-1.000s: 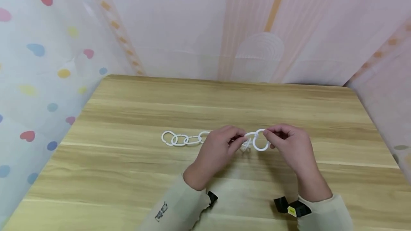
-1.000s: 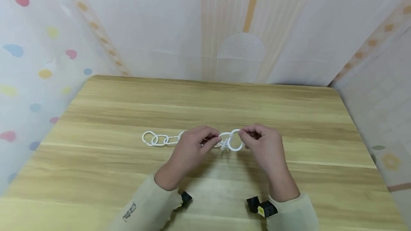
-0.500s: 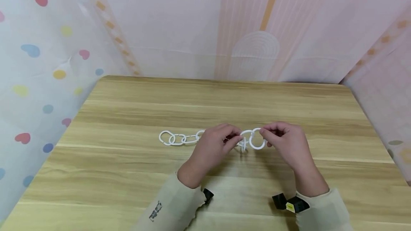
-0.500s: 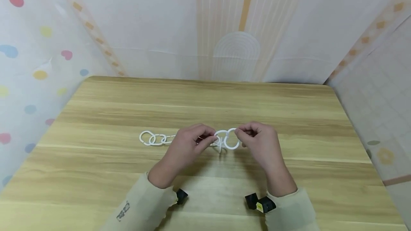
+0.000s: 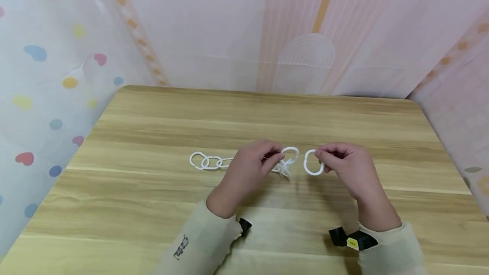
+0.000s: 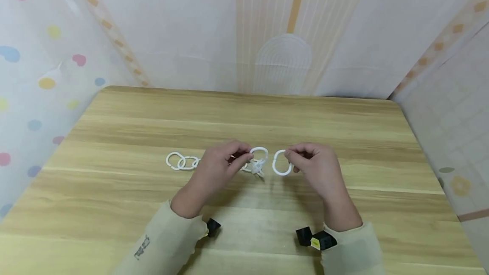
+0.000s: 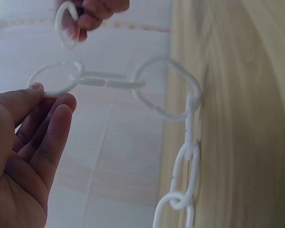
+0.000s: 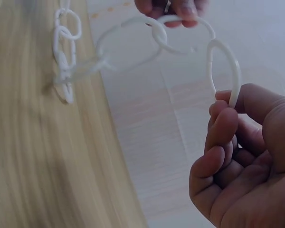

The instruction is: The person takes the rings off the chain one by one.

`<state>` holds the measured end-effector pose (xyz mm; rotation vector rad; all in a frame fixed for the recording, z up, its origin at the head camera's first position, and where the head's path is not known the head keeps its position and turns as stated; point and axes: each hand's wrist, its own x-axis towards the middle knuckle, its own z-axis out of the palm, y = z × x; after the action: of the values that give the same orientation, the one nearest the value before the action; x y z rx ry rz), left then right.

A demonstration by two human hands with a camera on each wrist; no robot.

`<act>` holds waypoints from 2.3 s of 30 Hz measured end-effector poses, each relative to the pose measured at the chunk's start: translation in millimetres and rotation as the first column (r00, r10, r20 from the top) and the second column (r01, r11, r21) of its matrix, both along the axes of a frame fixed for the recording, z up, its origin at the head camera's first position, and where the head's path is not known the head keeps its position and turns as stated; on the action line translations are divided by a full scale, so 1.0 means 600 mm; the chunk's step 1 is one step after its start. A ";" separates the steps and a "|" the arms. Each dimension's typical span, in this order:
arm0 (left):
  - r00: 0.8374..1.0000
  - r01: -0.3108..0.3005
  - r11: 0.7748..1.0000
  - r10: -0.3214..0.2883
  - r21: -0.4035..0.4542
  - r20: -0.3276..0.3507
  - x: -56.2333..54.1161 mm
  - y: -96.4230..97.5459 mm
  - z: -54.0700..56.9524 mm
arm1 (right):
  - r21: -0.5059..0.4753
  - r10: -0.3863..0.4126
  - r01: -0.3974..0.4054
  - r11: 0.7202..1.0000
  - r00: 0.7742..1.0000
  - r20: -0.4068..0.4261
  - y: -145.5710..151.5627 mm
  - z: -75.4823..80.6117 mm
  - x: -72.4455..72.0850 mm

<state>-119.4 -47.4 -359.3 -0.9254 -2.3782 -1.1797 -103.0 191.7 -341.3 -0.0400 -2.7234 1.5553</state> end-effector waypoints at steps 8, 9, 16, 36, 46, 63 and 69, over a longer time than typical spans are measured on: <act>0.999 -0.049 0.998 0.049 0.037 -0.014 -0.010 -0.017 0.014 | -0.034 -0.052 0.051 0.998 0.999 -0.015 0.029 0.008 -0.003; 0.998 -0.053 0.998 0.054 0.041 -0.019 -0.010 -0.019 0.015 | -0.030 -0.052 0.052 0.998 0.999 -0.011 0.033 0.008 -0.004; 0.997 -0.069 0.996 0.070 0.057 -0.018 -0.011 -0.027 0.019 | 0.086 -0.086 0.089 0.992 0.996 -0.034 0.057 0.006 -0.005; 0.997 -0.078 0.996 0.078 0.054 0.000 -0.008 -0.040 0.017 | 0.290 -0.059 0.040 0.956 0.997 0.055 0.111 -0.029 -0.023; 0.997 -0.068 0.996 0.069 0.050 -0.021 -0.007 -0.043 0.017 | 0.296 -0.086 0.043 0.954 0.987 0.136 0.126 -0.045 -0.028; 0.997 -0.073 0.996 0.074 0.052 -0.011 -0.003 -0.047 0.024 | 0.365 -0.148 0.088 0.927 0.979 0.140 0.158 -0.073 -0.032; 0.997 -0.070 0.996 0.071 0.059 -0.018 -0.003 -0.048 0.026 | 0.405 -0.189 0.116 0.907 0.971 0.144 0.166 -0.078 -0.031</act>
<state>-121.4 -76.0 -343.7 -0.8239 -2.3279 -1.1999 -121.9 291.1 -388.3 -0.4008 -3.0296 0.9843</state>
